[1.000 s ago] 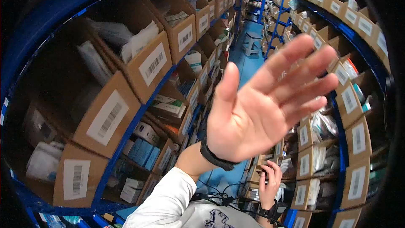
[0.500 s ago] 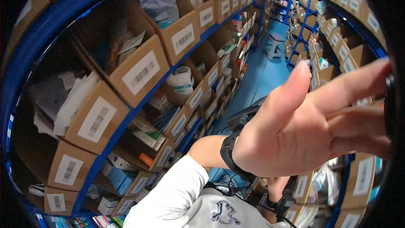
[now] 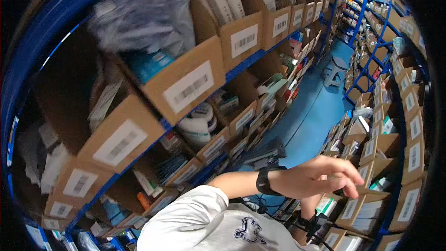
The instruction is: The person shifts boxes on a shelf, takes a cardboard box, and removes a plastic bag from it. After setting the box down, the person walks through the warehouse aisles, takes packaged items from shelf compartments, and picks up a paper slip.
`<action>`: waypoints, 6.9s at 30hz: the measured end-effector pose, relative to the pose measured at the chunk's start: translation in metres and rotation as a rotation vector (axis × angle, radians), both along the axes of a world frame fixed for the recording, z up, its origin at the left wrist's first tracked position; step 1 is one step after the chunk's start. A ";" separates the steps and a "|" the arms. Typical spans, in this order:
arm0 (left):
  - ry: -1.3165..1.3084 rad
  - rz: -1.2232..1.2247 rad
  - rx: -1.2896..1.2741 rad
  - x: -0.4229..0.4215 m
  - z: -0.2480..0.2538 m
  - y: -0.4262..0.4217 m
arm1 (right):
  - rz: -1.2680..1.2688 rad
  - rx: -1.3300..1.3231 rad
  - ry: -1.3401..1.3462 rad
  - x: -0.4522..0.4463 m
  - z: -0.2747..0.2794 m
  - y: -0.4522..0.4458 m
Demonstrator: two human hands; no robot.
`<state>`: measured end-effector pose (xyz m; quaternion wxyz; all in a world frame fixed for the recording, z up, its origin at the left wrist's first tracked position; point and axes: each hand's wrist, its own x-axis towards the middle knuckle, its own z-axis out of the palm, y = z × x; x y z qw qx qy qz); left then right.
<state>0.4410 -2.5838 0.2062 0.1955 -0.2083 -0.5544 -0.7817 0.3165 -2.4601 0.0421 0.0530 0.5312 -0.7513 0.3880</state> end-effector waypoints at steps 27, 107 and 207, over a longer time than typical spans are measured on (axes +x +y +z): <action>0.113 -0.136 -0.999 -0.495 -0.082 -0.138 | -0.562 0.034 0.076 -0.338 0.013 -0.080; 0.521 -0.135 -1.094 -0.749 -0.181 -0.186 | -1.697 0.141 0.150 -0.405 -0.013 -0.197; 0.222 -0.046 -0.539 -0.875 -0.174 -0.232 | -1.312 -0.056 0.140 -0.578 0.009 -0.321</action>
